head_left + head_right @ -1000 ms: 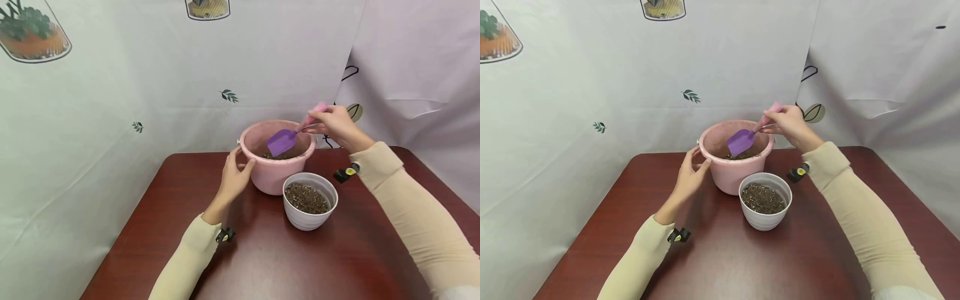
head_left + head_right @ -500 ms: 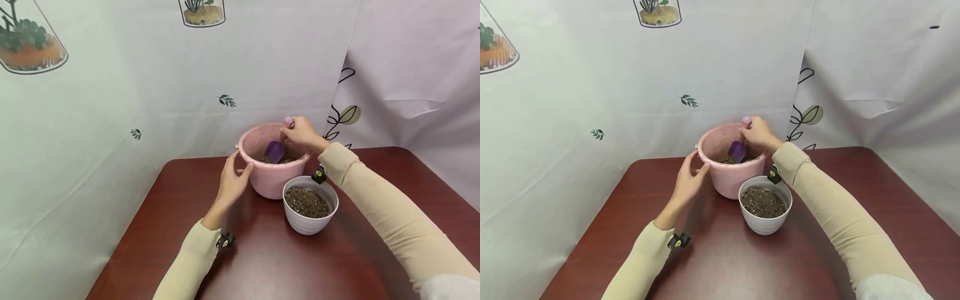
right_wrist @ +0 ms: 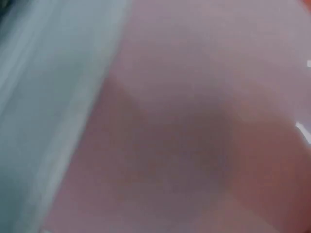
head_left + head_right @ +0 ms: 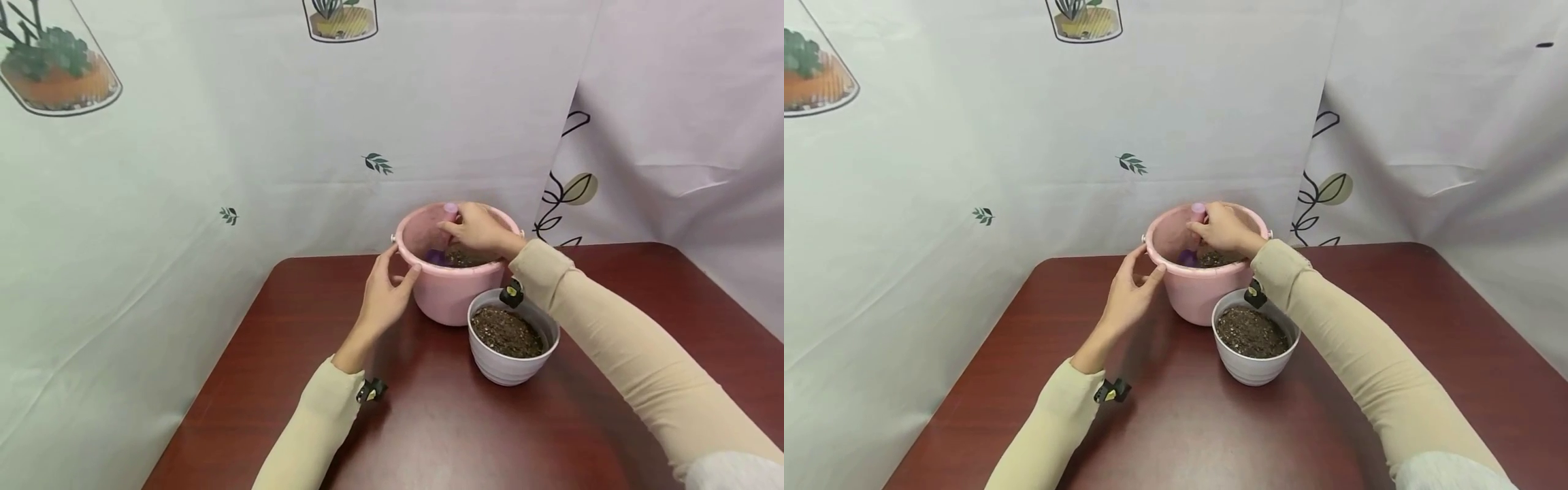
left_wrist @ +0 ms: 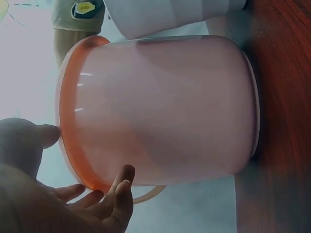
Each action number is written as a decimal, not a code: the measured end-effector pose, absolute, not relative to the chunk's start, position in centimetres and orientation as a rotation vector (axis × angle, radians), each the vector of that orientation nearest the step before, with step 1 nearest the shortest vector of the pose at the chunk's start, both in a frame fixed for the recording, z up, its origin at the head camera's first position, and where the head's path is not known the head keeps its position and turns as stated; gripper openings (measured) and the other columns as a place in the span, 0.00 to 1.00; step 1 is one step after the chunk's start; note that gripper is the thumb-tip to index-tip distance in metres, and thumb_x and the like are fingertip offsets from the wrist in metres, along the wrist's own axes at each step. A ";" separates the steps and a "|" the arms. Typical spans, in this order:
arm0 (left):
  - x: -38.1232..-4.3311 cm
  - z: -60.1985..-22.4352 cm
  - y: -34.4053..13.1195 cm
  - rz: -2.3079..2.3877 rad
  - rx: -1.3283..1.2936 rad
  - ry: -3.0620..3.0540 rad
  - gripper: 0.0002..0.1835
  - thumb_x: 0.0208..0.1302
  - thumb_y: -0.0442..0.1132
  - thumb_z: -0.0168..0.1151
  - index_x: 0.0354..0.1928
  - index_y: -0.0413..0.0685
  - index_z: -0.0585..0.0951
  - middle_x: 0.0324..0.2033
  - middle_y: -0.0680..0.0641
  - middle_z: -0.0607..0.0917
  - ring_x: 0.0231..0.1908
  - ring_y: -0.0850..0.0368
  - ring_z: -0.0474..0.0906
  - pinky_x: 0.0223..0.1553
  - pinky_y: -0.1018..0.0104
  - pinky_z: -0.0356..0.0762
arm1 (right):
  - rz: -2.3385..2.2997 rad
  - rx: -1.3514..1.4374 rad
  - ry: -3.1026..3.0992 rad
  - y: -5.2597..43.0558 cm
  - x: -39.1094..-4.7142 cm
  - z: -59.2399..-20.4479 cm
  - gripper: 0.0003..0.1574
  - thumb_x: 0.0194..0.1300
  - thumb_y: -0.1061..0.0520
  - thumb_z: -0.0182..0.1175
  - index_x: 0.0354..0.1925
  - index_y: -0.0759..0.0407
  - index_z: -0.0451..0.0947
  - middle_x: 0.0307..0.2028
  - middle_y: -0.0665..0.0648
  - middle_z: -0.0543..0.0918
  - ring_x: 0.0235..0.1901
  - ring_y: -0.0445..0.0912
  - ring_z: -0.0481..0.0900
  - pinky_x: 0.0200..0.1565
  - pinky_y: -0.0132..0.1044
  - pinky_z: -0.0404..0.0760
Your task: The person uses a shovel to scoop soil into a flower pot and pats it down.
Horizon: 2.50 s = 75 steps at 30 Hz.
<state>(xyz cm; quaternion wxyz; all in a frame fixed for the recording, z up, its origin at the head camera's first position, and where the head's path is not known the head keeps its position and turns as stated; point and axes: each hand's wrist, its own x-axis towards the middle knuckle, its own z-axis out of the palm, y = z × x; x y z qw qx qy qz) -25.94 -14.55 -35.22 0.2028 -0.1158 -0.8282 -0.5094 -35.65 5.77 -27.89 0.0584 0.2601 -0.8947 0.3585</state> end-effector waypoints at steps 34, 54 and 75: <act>-26.0 -35.1 -14.6 -1.489 -0.289 -2.332 0.34 0.67 0.50 0.65 0.71 0.48 0.65 0.66 0.45 0.71 0.40 0.50 0.84 0.38 0.59 0.82 | 2.266 0.359 -2.360 9.8 -35.7 -26.4 0.18 0.73 0.59 0.56 0.28 0.67 0.81 0.25 0.62 0.87 0.29 0.49 0.88 0.42 0.40 0.84; -25.5 -34.5 -14.5 -1.353 -0.400 -2.216 0.27 0.65 0.41 0.67 0.64 0.42 0.72 0.44 0.40 0.76 0.31 0.51 0.76 0.36 0.62 0.77 | 2.654 0.450 -1.911 15.4 -33.5 -26.8 0.19 0.74 0.60 0.56 0.33 0.75 0.85 0.33 0.70 0.86 0.39 0.55 0.88 0.44 0.38 0.83; -21.0 -32.9 -11.2 -1.015 -0.859 -2.542 0.20 0.66 0.50 0.64 0.57 0.54 0.75 0.43 0.52 0.79 0.31 0.64 0.74 0.31 0.67 0.74 | 2.686 0.978 -1.869 24.7 -25.4 -26.4 0.26 0.81 0.65 0.36 0.49 0.87 0.74 0.47 0.76 0.82 0.53 0.60 0.81 0.54 0.43 0.76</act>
